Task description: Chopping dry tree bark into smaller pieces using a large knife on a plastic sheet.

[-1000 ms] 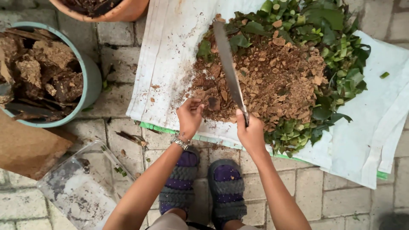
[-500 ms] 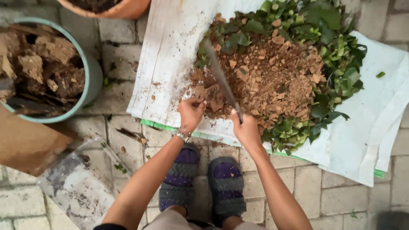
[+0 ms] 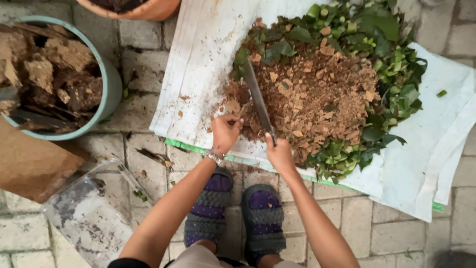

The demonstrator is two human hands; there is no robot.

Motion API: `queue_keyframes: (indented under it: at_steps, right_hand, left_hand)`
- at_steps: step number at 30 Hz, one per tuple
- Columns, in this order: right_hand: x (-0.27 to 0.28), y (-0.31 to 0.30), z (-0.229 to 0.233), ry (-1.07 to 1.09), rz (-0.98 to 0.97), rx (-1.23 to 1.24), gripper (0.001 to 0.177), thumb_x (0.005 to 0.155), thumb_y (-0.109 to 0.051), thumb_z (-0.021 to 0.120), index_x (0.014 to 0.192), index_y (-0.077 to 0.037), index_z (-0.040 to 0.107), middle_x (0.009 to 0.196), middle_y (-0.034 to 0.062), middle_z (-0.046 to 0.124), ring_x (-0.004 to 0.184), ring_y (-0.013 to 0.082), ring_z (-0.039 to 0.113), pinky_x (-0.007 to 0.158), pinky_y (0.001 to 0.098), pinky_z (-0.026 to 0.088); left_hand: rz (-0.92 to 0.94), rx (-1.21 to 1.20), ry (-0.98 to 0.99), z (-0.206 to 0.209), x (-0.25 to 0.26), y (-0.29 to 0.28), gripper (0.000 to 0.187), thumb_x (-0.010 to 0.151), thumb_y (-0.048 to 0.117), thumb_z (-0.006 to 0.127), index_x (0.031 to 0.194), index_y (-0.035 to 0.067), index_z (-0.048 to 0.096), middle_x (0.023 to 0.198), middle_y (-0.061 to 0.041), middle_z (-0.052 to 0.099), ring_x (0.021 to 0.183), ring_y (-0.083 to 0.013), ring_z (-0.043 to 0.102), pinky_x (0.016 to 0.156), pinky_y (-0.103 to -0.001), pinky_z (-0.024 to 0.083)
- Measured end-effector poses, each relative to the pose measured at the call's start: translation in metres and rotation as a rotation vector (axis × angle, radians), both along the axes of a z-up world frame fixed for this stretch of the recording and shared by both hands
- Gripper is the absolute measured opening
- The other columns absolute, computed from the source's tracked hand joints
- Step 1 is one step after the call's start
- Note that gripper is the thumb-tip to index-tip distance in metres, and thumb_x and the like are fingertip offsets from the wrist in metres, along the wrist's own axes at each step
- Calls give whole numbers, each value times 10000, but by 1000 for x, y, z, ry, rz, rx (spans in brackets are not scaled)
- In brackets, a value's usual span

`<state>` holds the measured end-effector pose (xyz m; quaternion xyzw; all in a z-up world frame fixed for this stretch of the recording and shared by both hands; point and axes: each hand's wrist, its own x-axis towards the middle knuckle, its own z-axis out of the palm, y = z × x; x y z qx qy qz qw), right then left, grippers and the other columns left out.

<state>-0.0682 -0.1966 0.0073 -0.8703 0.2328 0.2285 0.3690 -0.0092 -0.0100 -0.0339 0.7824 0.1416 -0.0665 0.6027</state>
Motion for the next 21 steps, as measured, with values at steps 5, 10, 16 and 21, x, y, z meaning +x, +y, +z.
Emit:
queue_keyframes:
  at_steps: [5,10,16,21]
  right_hand:
    - [5,-3,53,-153,10,128,532,1094,-401,508,708,-48,605,534,22,512,409,153,450,416,417,384]
    - [-6,19,42,-374,-23,158,480,1079,-371,495,744,-40,593,539,31,515,407,175,471,388,434,389]
    - [-19,-1,-26,-200,213,-227,483,1096,-349,586,743,-23,638,524,93,507,429,187,458,446,370,424]
    - [-6,-18,50,120,-348,609,406,1051,-356,543,796,-41,534,526,17,473,368,114,414,335,297,348]
  left_hand:
    - [-5,-7,17,-3,-1,1,103,852,42,764,886,-55,772,747,-132,776,623,-114,717,581,-262,563]
    - [-6,-13,55,2,-2,0,112,853,48,775,884,-60,768,765,-144,779,639,-134,731,587,-276,571]
    - [-11,85,-106,-4,-4,1,125,807,18,780,916,-45,774,846,-178,779,725,-224,778,676,-310,596]
    - [-125,77,-51,23,-7,-3,478,781,129,841,1207,2,667,980,-147,750,877,-244,748,780,-337,606]
